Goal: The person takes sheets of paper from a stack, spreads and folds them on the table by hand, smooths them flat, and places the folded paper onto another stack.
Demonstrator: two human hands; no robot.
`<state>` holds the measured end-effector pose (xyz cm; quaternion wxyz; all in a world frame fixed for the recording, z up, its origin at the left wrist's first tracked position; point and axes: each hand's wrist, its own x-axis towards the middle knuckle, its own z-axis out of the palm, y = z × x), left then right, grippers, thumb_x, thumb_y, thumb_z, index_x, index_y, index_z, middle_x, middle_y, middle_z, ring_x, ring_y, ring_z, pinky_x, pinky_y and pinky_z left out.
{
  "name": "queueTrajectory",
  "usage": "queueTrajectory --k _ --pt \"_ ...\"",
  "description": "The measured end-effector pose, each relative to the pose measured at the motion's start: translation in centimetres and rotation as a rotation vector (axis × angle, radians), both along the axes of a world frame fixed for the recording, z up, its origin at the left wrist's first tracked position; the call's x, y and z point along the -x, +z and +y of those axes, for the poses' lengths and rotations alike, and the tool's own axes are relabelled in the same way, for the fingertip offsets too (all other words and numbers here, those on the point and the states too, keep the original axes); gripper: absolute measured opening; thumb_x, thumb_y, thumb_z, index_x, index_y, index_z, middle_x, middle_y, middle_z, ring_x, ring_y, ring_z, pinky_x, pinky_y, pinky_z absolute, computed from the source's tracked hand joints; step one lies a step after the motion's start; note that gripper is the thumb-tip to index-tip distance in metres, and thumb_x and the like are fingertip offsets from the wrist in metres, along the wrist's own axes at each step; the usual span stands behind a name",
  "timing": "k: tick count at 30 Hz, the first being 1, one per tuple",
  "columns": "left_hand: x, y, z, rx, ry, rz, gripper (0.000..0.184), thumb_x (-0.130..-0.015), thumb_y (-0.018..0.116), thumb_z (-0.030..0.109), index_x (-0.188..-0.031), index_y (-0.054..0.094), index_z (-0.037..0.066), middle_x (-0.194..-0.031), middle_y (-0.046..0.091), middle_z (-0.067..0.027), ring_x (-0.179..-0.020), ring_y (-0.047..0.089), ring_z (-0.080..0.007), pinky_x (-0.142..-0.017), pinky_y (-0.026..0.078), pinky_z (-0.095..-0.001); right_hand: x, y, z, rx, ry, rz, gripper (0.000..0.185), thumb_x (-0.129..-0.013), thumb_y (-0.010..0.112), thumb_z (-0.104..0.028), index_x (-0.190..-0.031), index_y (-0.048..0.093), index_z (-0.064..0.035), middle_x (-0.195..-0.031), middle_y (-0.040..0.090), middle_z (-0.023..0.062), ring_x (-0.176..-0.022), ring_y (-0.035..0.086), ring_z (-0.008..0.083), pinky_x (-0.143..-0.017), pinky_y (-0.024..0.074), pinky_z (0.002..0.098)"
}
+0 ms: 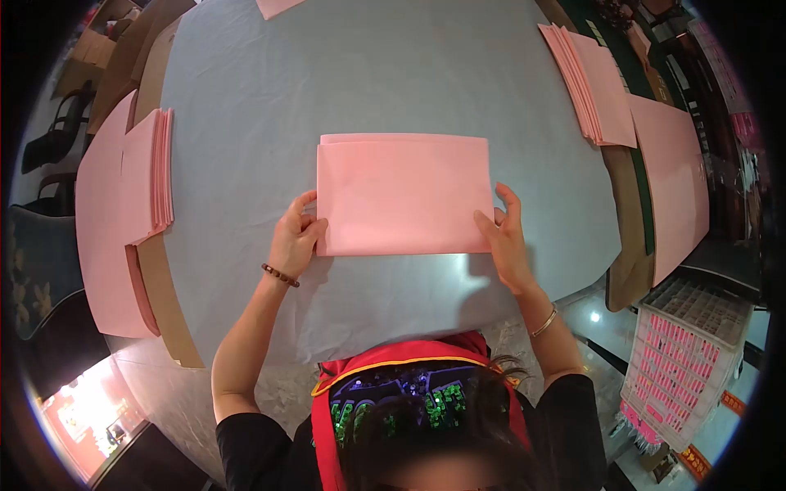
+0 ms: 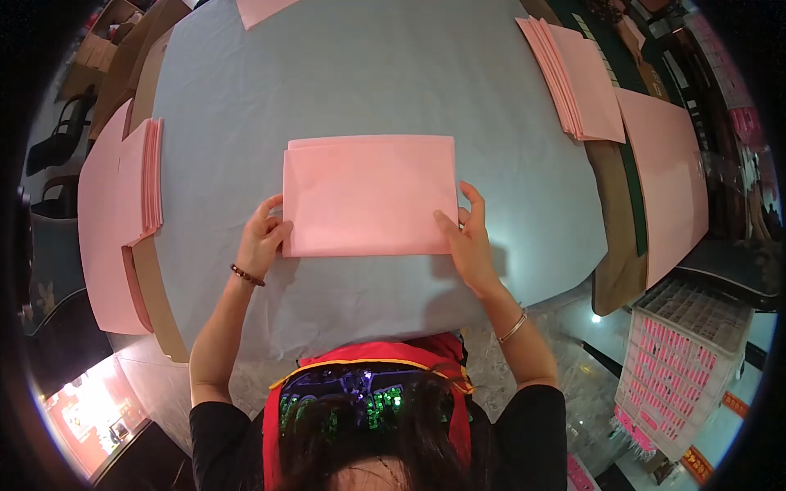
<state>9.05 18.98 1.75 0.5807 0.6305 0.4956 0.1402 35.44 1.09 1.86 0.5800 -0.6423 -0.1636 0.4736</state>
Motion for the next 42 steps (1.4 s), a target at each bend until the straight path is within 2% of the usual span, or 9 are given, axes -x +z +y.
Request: queueTrajectory --k 2,5,8,13,18,27,31,33,42 --pt "0.1 -0.1 0.1 0.026 0.009 -0.005 0.044 -0.086 0.055 0.004 -0.129 0.046 -0.001 -0.067 0.057 -0.0017 -0.059 0.049 -0.0065 -0.053 0.042 -0.0242 0.2 -1.2 -0.6 -0.022 0.071 -0.350 0.034 -0.094 0.055 -0.012 -0.126 0.052 -0.0022 -0.106 0.060 0.0046 -0.092 0.054 0.0081 -0.082 0.0447 0.0246" --pt "-0.3 0.8 0.0 0.115 0.069 -0.046 0.044 -0.087 0.056 0.004 -0.129 0.045 -0.001 -0.070 0.059 -0.0016 -0.061 0.051 -0.0071 -0.057 0.045 -0.0242 -0.1 -1.4 -0.9 0.184 0.094 -0.300 0.034 -0.094 0.055 -0.011 -0.127 0.055 -0.0035 -0.105 0.060 0.0025 -0.086 0.051 0.0077 -0.078 0.0434 0.0225" --pt "0.4 0.6 -0.4 0.166 0.125 -0.127 0.043 -0.087 0.056 0.004 -0.129 0.045 0.000 -0.072 0.061 -0.0015 -0.066 0.054 -0.0078 -0.061 0.047 -0.0244 0.3 -1.8 -0.6 0.085 0.045 -0.467 0.033 -0.094 0.054 -0.011 -0.127 0.057 -0.0048 -0.103 0.059 0.0001 -0.079 0.047 0.0069 -0.073 0.0419 0.0209" --pt "1.0 0.1 -1.7 0.026 0.071 -0.132 0.044 -0.088 0.056 0.004 -0.130 0.044 0.003 -0.074 0.063 -0.0029 -0.068 0.057 -0.0094 -0.063 0.048 -0.0259 0.3 -2.6 -0.8 0.063 0.021 -0.450 0.034 -0.095 0.053 -0.011 -0.128 0.056 -0.0054 -0.100 0.059 -0.0015 -0.075 0.043 0.0052 -0.069 0.0408 0.0209" --pt "0.4 -0.1 -1.4 -0.329 -0.080 0.157 0.044 -0.086 0.053 0.002 -0.128 0.044 0.009 -0.070 0.061 -0.0081 -0.062 0.057 -0.0189 -0.061 0.046 -0.0323 0.3 -2.4 -0.7 0.062 0.002 -0.446 0.032 -0.095 0.054 -0.011 -0.126 0.058 -0.0060 -0.097 0.058 -0.0020 -0.071 0.043 0.0044 -0.065 0.0407 0.0200" --pt "-0.1 0.1 -0.9 -0.327 -0.108 0.177 0.039 -0.084 0.053 0.002 -0.122 0.046 0.007 -0.067 0.060 -0.0097 -0.057 0.055 -0.0227 -0.057 0.044 -0.0348 -0.2 -2.1 -2.5 0.055 -0.008 -0.446 0.019 -0.089 0.062 -0.007 -0.107 0.064 -0.0002 -0.089 0.059 -0.0022 -0.063 0.047 0.0028 -0.056 0.0398 0.0196" --pt "-0.1 0.4 -0.8 -0.311 -0.099 0.192 0.038 -0.084 0.055 0.004 -0.121 0.048 0.007 -0.068 0.060 -0.0086 -0.057 0.056 -0.0198 -0.056 0.045 -0.0331 -0.2 -1.6 -2.2 0.152 0.018 -0.507 0.014 -0.089 0.062 -0.006 -0.101 0.066 -0.0004 -0.089 0.059 -0.0023 -0.065 0.046 0.0027 -0.059 0.0396 0.0189" --pt "0.0 0.7 -0.6 -0.192 -0.052 0.180 0.038 -0.087 0.057 0.004 -0.124 0.051 0.007 -0.071 0.060 -0.0033 -0.062 0.054 -0.0091 -0.056 0.044 -0.0255 -0.3 -2.0 -2.3 0.150 0.021 -0.543 0.013 -0.088 0.062 -0.005 -0.099 0.066 0.0001 -0.087 0.061 -0.0002 -0.063 0.048 0.0039 -0.057 0.0409 0.0204" --pt "1.1 0.2 -1.4 -0.059 0.093 -0.032 0.043 -0.085 0.056 0.000 -0.128 0.048 0.003 -0.073 0.062 -0.0047 -0.062 0.057 -0.0092 -0.057 0.047 -0.0250 -0.4 -2.4 -2.2 0.150 0.006 -0.546 0.012 -0.088 0.062 -0.005 -0.098 0.067 -0.0008 -0.086 0.061 -0.0003 -0.062 0.044 0.0037 -0.056 0.0392 0.0202"
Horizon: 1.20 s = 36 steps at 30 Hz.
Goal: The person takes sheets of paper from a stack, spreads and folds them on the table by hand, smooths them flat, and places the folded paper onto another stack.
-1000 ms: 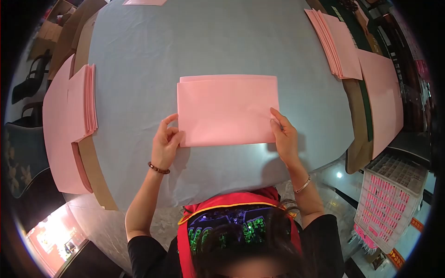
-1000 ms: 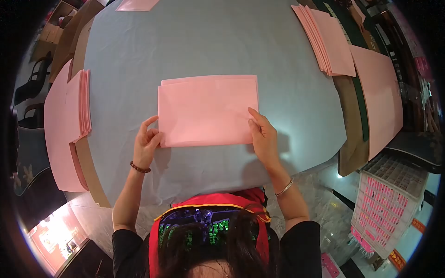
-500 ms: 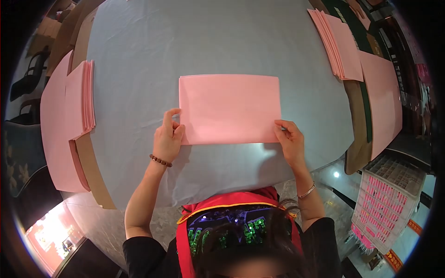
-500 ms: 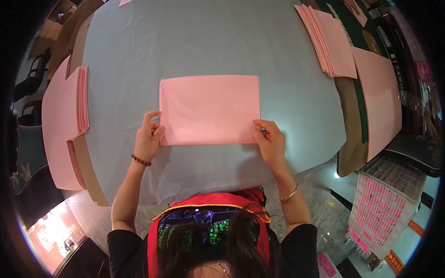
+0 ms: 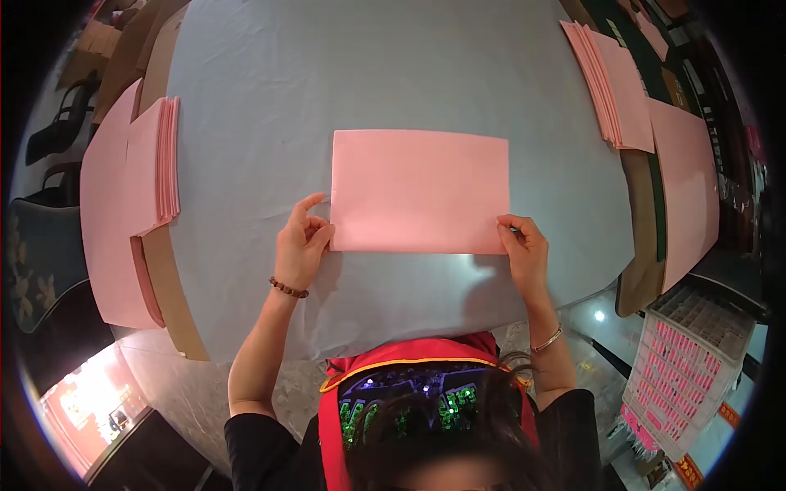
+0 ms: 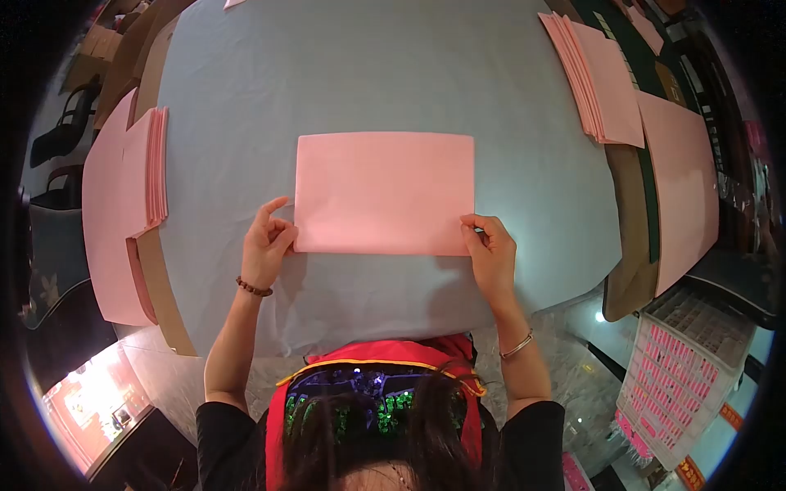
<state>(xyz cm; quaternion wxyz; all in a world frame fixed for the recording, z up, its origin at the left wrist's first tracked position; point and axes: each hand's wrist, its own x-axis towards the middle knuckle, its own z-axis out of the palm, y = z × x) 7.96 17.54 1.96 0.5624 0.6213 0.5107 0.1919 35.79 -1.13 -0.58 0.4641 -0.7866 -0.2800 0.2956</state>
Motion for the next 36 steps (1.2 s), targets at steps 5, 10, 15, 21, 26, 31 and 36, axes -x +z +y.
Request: queueTrajectory --k 5,10,15,21,26,31,36 --pt "-0.1 0.0 0.3 -0.098 -0.095 0.104 0.046 -0.086 0.056 -0.001 -0.131 0.047 0.004 -0.075 0.060 -0.0037 -0.065 0.056 -0.0075 -0.055 0.046 -0.0225 0.0 0.5 0.2 0.010 -0.010 0.020 0.012 -0.088 0.062 -0.006 -0.098 0.068 -0.0012 -0.085 0.059 -0.0016 -0.064 0.043 0.0035 -0.058 0.0385 0.0198" --pt "0.0 -0.1 0.4 -0.173 -0.131 0.141 0.046 -0.083 0.054 -0.002 -0.128 0.047 0.006 -0.070 0.061 -0.0062 -0.060 0.059 -0.0137 -0.057 0.048 -0.0284 -0.1 0.0 0.1 -0.002 -0.007 0.011 0.012 -0.088 0.062 -0.006 -0.098 0.068 -0.0015 -0.085 0.059 -0.0018 -0.064 0.043 0.0038 -0.058 0.0386 0.0197" --pt "0.4 0.2 -0.5 -0.131 -0.083 0.033 0.053 -0.082 0.056 -0.002 -0.132 0.045 0.007 -0.084 0.062 -0.0095 -0.064 0.060 -0.0167 -0.062 0.050 -0.0283 -0.1 0.2 0.2 0.015 -0.005 -0.028 0.012 -0.088 0.063 -0.005 -0.098 0.068 -0.0014 -0.085 0.060 -0.0017 -0.063 0.043 0.0041 -0.058 0.0389 0.0199" --pt "0.2 0.6 -1.5 -0.308 -0.215 0.172 0.050 -0.079 0.056 -0.006 -0.127 0.051 0.006 -0.113 0.053 -0.0126 -0.080 0.063 -0.0201 -0.069 0.051 -0.0312 -0.1 0.2 0.1 -0.027 0.005 -0.010 0.012 -0.087 0.063 -0.005 -0.097 0.067 -0.0011 -0.086 0.060 -0.0006 -0.064 0.045 0.0040 -0.058 0.0400 0.0204" --pt "-1.1 0.5 -1.5 -0.775 -0.339 0.372 0.044 -0.082 0.059 0.006 -0.126 0.055 0.011 -0.127 0.049 -0.0137 -0.111 0.051 -0.0291 -0.092 0.042 -0.0418 0.1 0.5 0.3 -0.005 -0.008 0.060 0.011 -0.088 0.062 -0.004 -0.097 0.066 0.0000 -0.086 0.056 -0.0049 -0.067 0.041 0.0020 -0.059 0.0364 0.0181" --pt "-4.0 -0.7 -1.5 -1.019 -0.461 0.469 0.046 -0.089 0.059 0.028 -0.133 0.052 0.016 -0.146 0.037 -0.0147 -0.133 0.034 -0.0350 -0.107 0.025 -0.0478 0.0 0.2 0.1 0.006 0.002 0.015 0.011 -0.087 0.062 -0.004 -0.096 0.066 -0.0005 -0.086 0.061 0.0002 -0.063 0.047 0.0042 -0.057 0.0414 0.0210" --pt "-5.2 -2.3 -1.8 -0.965 -0.526 0.558 0.056 -0.093 0.047 0.049 -0.140 0.044 0.019 -0.151 0.029 -0.0142 -0.140 0.023 -0.0343 -0.112 0.018 -0.0491 -0.1 0.4 0.1 -0.008 0.018 -0.012 0.011 -0.087 0.062 -0.004 -0.097 0.066 -0.0004 -0.086 0.061 0.0005 -0.063 0.048 0.0045 -0.058 0.0418 0.0210"
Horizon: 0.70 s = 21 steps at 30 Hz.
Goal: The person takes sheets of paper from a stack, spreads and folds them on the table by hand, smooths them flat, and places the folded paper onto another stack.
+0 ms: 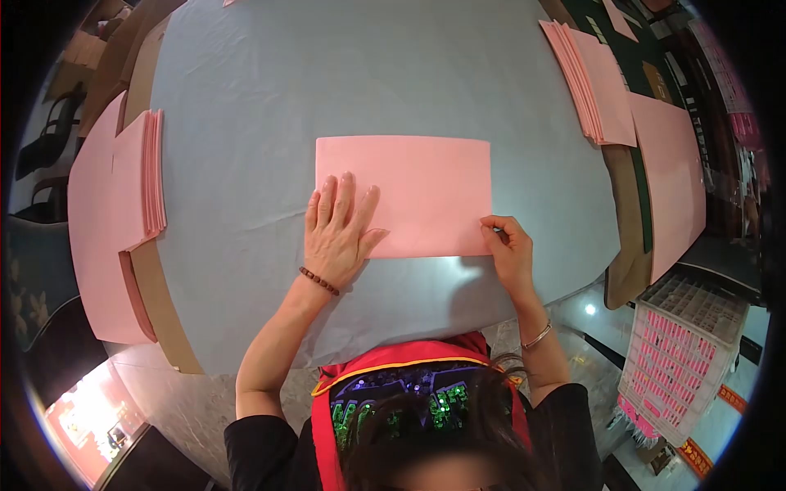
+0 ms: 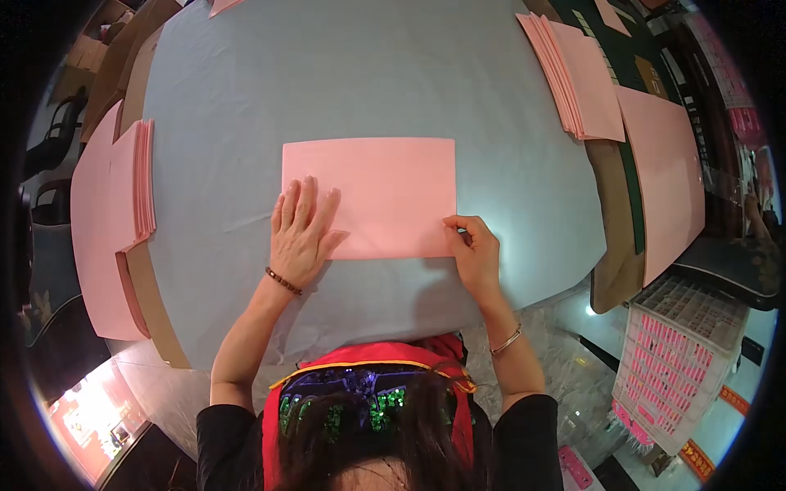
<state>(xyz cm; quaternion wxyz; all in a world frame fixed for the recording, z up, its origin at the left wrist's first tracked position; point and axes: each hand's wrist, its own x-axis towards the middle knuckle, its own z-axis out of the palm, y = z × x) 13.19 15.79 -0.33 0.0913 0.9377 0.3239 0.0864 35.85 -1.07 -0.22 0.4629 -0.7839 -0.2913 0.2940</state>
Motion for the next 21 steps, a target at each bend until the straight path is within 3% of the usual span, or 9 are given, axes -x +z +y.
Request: queueTrajectory --k 15,18,20,21 --pt "0.0 -0.8 -0.3 0.017 0.042 0.052 0.061 -0.093 0.042 0.054 -0.144 0.038 0.020 -0.155 0.020 -0.0145 -0.144 0.013 -0.0309 -0.112 0.009 -0.0538 -0.1 0.1 0.0 0.011 -0.017 0.056 0.011 -0.088 0.061 -0.004 -0.097 0.067 -0.0007 -0.084 0.061 -0.0012 -0.064 0.047 0.0030 -0.059 0.0406 0.0205" --pt "0.1 -0.8 -0.4 0.025 0.046 0.046 0.061 -0.093 0.043 0.053 -0.144 0.038 0.021 -0.155 0.019 -0.0144 -0.144 0.012 -0.0303 -0.112 0.007 -0.0542 0.0 0.3 0.0 0.038 0.005 0.027 0.012 -0.088 0.062 -0.005 -0.099 0.066 -0.0012 -0.093 0.061 0.0006 -0.069 0.050 0.0040 -0.061 0.0424 0.0204" --pt "0.0 -0.8 -0.3 0.028 0.047 0.051 0.061 -0.092 0.043 0.053 -0.144 0.037 0.021 -0.155 0.019 -0.0144 -0.144 0.012 -0.0305 -0.112 0.007 -0.0545 0.5 0.6 0.0 -0.076 -0.025 -0.065 0.018 -0.085 0.065 -0.006 -0.103 0.065 -0.0029 -0.106 0.059 0.0053 -0.083 0.056 0.0127 -0.070 0.0472 0.0266" --pt "0.1 -0.9 -0.3 0.030 0.042 0.057 0.062 -0.092 0.043 0.053 -0.145 0.036 0.021 -0.155 0.019 -0.0144 -0.144 0.012 -0.0306 -0.112 0.006 -0.0548 0.9 0.9 0.1 -0.070 -0.016 -0.062 0.018 -0.085 0.065 -0.006 -0.103 0.065 -0.0029 -0.106 0.059 0.0053 -0.083 0.056 0.0127 -0.070 0.0472 0.0266"
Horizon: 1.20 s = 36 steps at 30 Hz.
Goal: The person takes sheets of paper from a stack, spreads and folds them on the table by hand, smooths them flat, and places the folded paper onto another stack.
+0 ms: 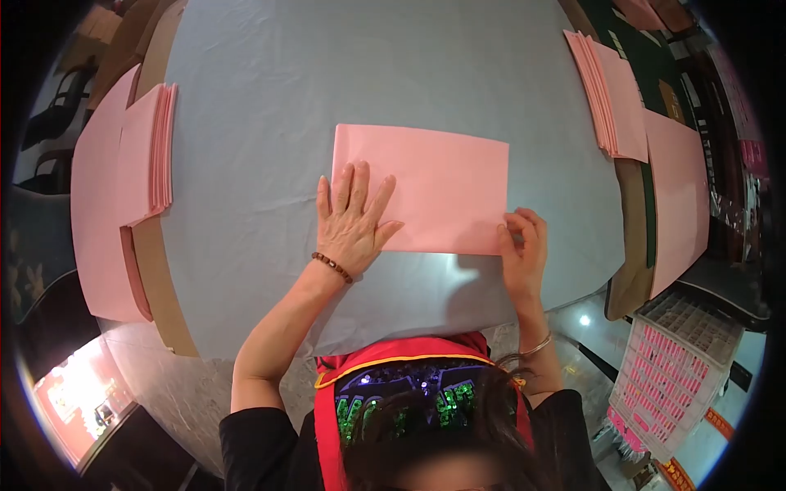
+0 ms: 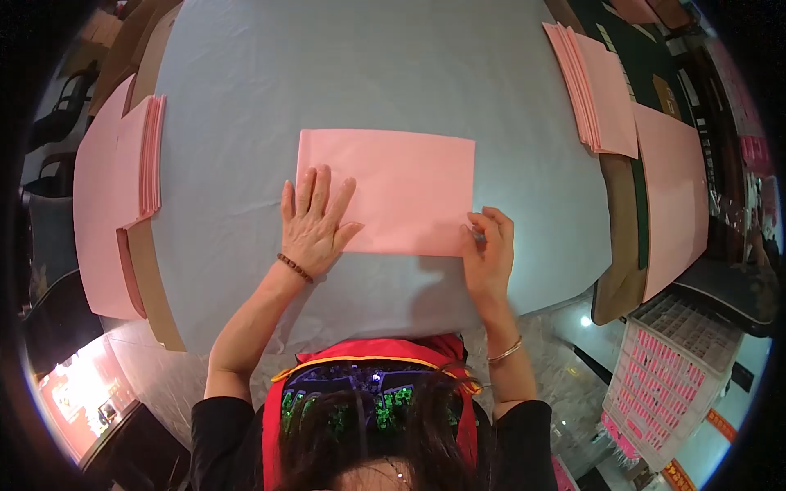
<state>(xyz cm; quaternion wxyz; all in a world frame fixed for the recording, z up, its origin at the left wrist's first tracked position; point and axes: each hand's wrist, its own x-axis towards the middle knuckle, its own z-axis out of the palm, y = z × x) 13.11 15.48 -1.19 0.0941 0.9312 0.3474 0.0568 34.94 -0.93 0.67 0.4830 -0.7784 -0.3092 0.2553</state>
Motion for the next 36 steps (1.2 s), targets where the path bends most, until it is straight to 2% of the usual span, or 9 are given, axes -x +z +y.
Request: queueTrajectory --k 2,4,6,10,12,15,22,28,36 --pt "0.0 -0.1 0.0 0.003 0.008 0.011 0.061 -0.093 0.043 0.051 -0.145 0.035 0.021 -0.155 0.019 -0.0143 -0.144 0.012 -0.0309 -0.112 0.006 -0.0553 1.8 0.8 0.9 0.031 0.188 -0.798 0.031 -0.080 0.069 -0.011 -0.110 0.062 -0.0066 -0.118 0.055 0.0097 -0.104 0.055 0.0260 -0.088 0.0457 0.0393" --pt "0.0 -0.2 0.0 0.006 0.008 0.018 0.060 -0.093 0.043 0.049 -0.146 0.034 0.021 -0.155 0.019 -0.0141 -0.144 0.011 -0.0312 -0.112 0.005 -0.0558 4.9 0.9 2.9 -0.022 0.534 -0.807 0.046 -0.078 0.068 -0.020 -0.121 0.057 -0.0071 -0.128 0.051 0.0138 -0.122 0.045 0.0342 -0.103 0.0341 0.0501" --pt "-0.1 -0.3 0.1 -0.079 -0.008 0.116 0.058 -0.092 0.049 0.042 -0.144 0.035 0.022 -0.153 0.021 -0.0151 -0.142 0.015 -0.0343 -0.111 0.007 -0.0598 9.0 0.6 5.2 -0.055 0.693 -0.609 0.056 -0.078 0.068 -0.033 -0.128 0.052 -0.0102 -0.139 0.042 0.0150 -0.131 0.037 0.0341 -0.108 0.0250 0.0543" --pt "0.0 0.0 0.2 0.020 -0.005 -0.003 0.055 -0.093 0.046 0.037 -0.144 0.035 0.023 -0.154 0.020 -0.0149 -0.142 0.016 -0.0345 -0.111 0.006 -0.0595 10.8 -1.7 5.7 0.004 0.677 -0.705 0.064 -0.077 0.069 -0.041 -0.133 0.048 -0.0185 -0.142 0.039 0.0135 -0.134 0.033 0.0340 -0.108 0.0201 0.0600" --pt "0.1 -0.1 0.2 0.037 0.013 -0.020 0.054 -0.095 0.042 0.038 -0.146 0.033 0.024 -0.155 0.019 -0.0111 -0.144 0.013 -0.0289 -0.113 0.005 -0.0549 10.0 -2.0 4.5 0.157 0.690 -0.752 0.065 -0.079 0.064 -0.048 -0.136 0.048 -0.0218 -0.148 0.032 0.0124 -0.139 0.023 0.0355 -0.106 0.0082 0.0679" --pt "0.7 0.5 1.0 0.074 -0.008 0.006 0.052 -0.094 0.045 0.035 -0.144 0.038 0.024 -0.154 0.023 -0.0083 -0.143 0.018 -0.0254 -0.114 0.009 -0.0511 9.0 -2.0 3.1 0.222 0.708 -0.840 0.063 -0.081 0.059 -0.054 -0.137 0.047 -0.0274 -0.151 0.027 0.0134 -0.141 0.016 0.0368 -0.103 0.0010 0.0719" --pt "4.1 0.8 4.8 0.095 -0.253 -0.113 0.050 -0.089 0.057 0.024 -0.138 0.046 0.021 -0.150 0.033 -0.0058 -0.139 0.030 -0.0239 -0.113 0.017 -0.0471 8.7 -1.5 2.6 0.187 0.740 -0.862 0.060 -0.083 0.055 -0.059 -0.137 0.046 -0.0357 -0.155 0.018 0.0131 -0.143 0.006 0.0380 -0.101 -0.0017 0.0740" --pt "6.3 1.0 2.0 0.006 -0.141 0.035 0.052 -0.093 0.048 0.037 -0.142 0.041 0.019 -0.151 0.031 -0.0055 -0.141 0.023 -0.0269 -0.114 0.011 -0.0498 8.6 -1.4 2.8 0.223 0.776 -0.843 0.058 -0.086 0.051 -0.061 -0.138 0.047 -0.0343 -0.157 0.009 0.0130 -0.144 -0.001 0.0379 -0.100 -0.0077 0.0734" --pt "5.9 1.9 1.3 0.006 0.008 0.115 0.053 -0.095 0.042 0.039 -0.143 0.038 0.017 -0.154 0.023 -0.0142 -0.144 0.014 -0.0317 -0.114 0.008 -0.0509 8.6 -1.6 2.7 0.202 0.761 -0.857 0.057 -0.083 0.054 -0.060 -0.136 0.048 -0.0372 -0.156 0.013 0.0138 -0.143 0.004 0.0386 -0.097 0.0001 0.0775"
